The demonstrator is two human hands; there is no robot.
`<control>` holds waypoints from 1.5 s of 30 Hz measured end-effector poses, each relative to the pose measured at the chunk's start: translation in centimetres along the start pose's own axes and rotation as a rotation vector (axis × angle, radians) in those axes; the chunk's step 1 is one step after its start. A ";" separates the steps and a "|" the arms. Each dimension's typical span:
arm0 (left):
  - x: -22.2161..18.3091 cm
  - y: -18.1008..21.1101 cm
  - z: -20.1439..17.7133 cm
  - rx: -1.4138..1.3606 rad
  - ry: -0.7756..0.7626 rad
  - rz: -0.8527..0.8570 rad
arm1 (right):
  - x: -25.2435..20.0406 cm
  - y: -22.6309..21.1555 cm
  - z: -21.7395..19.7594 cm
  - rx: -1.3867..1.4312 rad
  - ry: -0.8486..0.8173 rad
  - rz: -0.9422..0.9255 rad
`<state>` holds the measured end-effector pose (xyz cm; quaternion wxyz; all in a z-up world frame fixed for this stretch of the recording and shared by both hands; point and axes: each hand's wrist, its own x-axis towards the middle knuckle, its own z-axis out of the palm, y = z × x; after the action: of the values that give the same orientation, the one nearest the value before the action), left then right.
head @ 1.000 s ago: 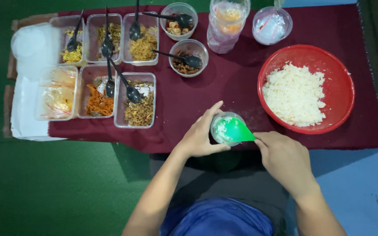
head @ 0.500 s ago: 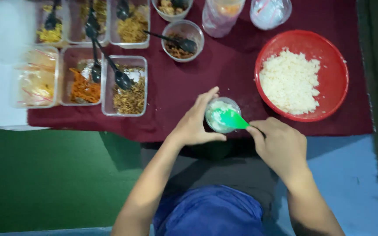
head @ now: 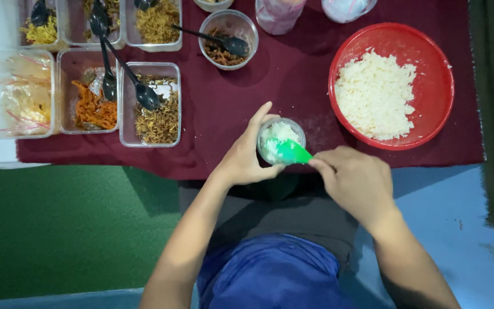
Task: Prepare and pack food by portioning ingredients into bags, wrapping rice balls, and mixing components.
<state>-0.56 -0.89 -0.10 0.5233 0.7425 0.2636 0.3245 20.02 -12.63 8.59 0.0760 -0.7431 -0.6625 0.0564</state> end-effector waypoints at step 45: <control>0.6 -0.6 -0.1 -0.026 -0.022 0.025 | 1.1 -0.3 -1.3 -0.212 0.101 -0.224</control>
<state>-0.27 -0.24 -0.55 0.5318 0.7423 0.2445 0.3261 20.05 -11.53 9.94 0.0363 -0.6703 -0.7387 -0.0602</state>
